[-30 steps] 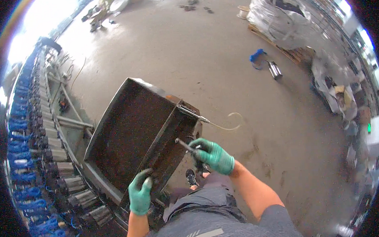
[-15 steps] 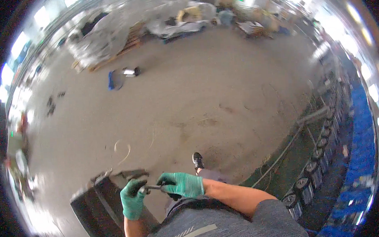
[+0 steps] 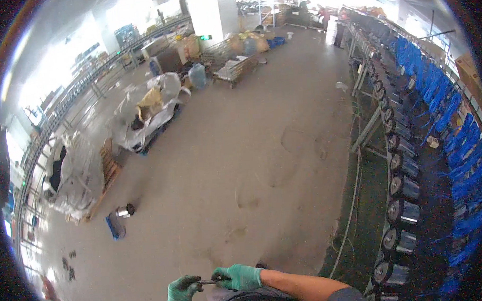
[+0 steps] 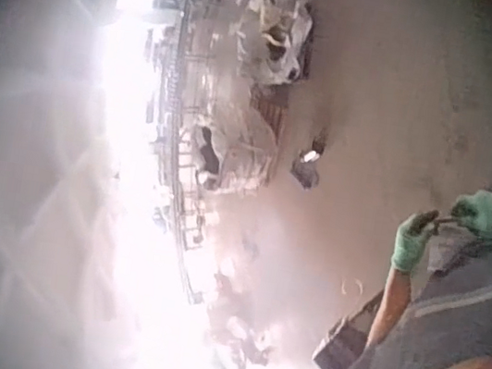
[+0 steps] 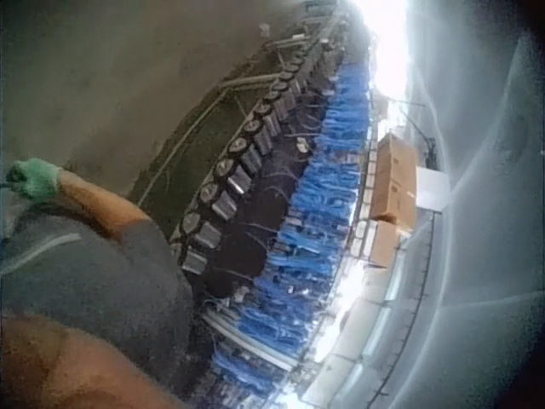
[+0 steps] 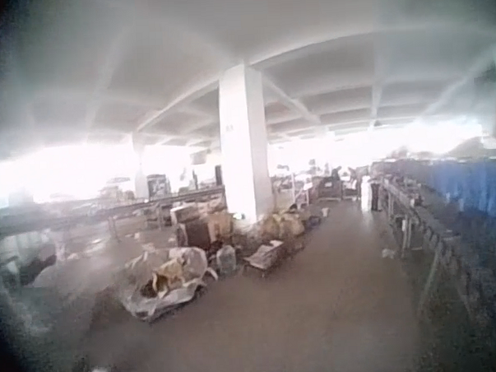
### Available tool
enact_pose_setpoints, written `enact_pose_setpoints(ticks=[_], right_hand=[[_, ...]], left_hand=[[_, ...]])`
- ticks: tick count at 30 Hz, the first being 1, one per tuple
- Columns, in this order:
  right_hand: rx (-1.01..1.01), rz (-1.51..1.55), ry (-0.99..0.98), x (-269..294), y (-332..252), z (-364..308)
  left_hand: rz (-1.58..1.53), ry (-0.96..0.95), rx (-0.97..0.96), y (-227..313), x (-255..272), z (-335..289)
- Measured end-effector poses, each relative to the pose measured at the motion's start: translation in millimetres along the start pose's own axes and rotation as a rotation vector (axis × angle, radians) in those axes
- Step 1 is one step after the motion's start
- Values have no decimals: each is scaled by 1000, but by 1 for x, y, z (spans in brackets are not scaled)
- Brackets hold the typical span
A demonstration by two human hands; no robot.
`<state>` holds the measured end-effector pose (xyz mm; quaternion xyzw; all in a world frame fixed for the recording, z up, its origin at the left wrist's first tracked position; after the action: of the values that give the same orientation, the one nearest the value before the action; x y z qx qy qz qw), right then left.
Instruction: The person tests a water pump by submerging it in a tank of water, checking for leaks or operation while holding it with both hands, and then moving blue cables on a rack.
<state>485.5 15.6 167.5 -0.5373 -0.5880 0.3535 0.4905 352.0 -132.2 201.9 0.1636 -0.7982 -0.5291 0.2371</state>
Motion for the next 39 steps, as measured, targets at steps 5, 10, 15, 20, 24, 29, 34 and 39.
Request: enact_pose_setpoints(ticks=[5, 10, 15, 20, 24, 29, 34, 39], right_hand=[[-12, 15, 87, 131, 19, 36], [-122, -59, 166, 256, 68, 58], [-317, -59, 424, 405, 79, 80], [-158, -54, 985, 550, 70, 92], [-462, -1, 1005, 658, 104, 137], [-147, 631, 1092, 831, 188, 189], [-609, -125, 844, 1057, 232, 221], [-513, -196, 679, 1259, 239, 268]], left_hand=[[6, -46, -114, 59, -50, 130], [304, -355, -260, 85, -125, 296], [-213, -512, -74, 126, -216, 453], [-207, -852, 18, 232, -321, 576], [-191, -870, 54, 272, -379, 690], [-349, -621, -129, 337, -418, 901], [18, -274, -39, 321, -372, 1121], [716, -274, 21, 123, -241, 1218]])
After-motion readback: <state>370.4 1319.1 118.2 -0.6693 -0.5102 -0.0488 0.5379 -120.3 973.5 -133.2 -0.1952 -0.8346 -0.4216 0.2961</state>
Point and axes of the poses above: each hand's wrist, its own z-axis towards the middle knuckle, its own x-axis out of the back of the hand, y = z × x, the point moved 6 cm from there along z, towards the middle knuckle, and after that the axes turned 8 degrees about y, right-handed, at the moved point
